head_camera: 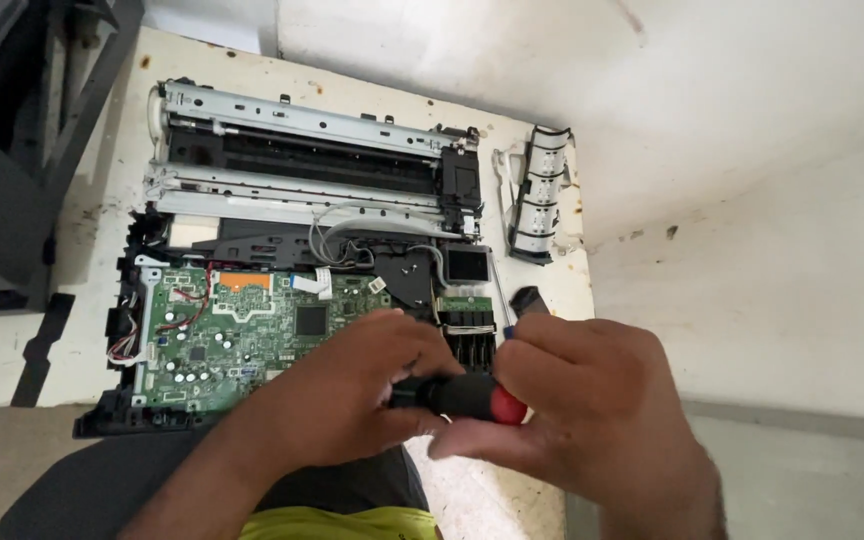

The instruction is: The person uses a screwdriver to remove screws from the internal components of a disassembled printer. They then place a white metal plate over the circuit board and secure it by hand.

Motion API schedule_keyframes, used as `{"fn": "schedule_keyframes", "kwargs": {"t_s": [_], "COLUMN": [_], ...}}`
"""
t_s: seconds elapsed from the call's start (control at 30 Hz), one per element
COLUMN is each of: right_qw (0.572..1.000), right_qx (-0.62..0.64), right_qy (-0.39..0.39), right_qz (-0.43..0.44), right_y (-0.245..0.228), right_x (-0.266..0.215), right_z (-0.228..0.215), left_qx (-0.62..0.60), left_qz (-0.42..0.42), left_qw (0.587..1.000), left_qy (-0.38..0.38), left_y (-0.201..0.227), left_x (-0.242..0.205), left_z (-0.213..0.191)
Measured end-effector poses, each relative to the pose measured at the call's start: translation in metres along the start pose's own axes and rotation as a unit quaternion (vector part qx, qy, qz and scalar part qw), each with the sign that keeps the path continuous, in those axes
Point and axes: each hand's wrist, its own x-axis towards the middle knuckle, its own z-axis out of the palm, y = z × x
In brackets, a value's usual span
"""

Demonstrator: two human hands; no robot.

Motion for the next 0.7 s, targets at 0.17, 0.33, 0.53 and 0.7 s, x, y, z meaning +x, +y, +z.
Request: {"fn": "schedule_keyframes", "kwargs": {"t_s": [0.17,0.33,0.53,0.7], "right_qw": [0.983,0.998,0.984,0.975], "right_qx": [0.116,0.039,0.113,0.096], "right_qy": [-0.137,0.011,-0.132,-0.175], "right_qz": [-0.048,-0.039,0.039,0.102], "right_y": [-0.002,-0.002,-0.015,-0.006], "right_x": [0.002,-0.002,0.005,-0.013], "right_z": [-0.013,0.017,-0.004,0.011], "left_qx": [-0.021,-0.058,-0.019,-0.029], "left_qz": [-0.067,-0.088,-0.032,-0.073], "left_qw": [0.995,0.994,0.999,0.996], "left_qy": [-0.065,-0.037,-0.007,-0.052], "left_y": [0.008,0.007,-0.009,0.002], "left_x": [-0.001,-0.002,-0.010,-0.007], "left_z": [-0.006,-0.008,0.003,-0.007]}}
